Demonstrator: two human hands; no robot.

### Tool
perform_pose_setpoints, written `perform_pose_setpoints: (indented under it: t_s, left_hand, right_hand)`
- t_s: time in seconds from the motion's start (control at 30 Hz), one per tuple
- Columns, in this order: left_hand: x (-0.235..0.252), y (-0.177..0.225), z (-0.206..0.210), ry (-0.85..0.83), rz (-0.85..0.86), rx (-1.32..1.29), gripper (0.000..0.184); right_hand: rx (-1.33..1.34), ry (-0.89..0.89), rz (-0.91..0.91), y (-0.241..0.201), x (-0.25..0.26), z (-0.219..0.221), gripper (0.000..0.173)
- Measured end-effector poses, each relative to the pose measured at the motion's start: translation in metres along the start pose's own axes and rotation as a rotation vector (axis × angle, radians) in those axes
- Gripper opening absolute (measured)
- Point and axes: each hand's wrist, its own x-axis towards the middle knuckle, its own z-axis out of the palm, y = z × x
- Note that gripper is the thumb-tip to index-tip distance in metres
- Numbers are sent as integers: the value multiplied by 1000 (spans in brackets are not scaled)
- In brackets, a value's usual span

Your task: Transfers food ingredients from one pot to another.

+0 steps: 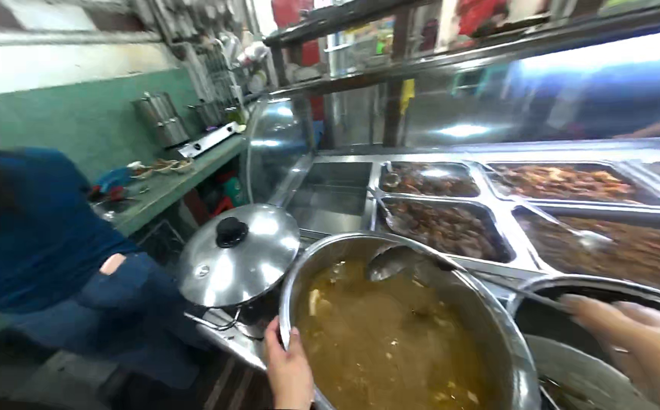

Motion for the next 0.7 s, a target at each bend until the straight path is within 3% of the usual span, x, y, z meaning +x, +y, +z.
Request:
perform_pose_setpoints:
  t_s: [0.1,0.27,0.47,0.7]
  left_hand:
    - [2,-1,1,6,-31,-20,44]
    - [1,-2,0,3,-23,18,43]
    - [-1,-1,2,7,17,52,41]
    - [0,-1,2,11,5,23,40]
  right_hand:
    - [-161,-14,-118,-24,44,38,25]
    - [-266,-338,-34,-70,83,48,31]
    - [-259,-557,8,-98,91,45,33]
    - [-360,-634,-65,-98,87,60,26]
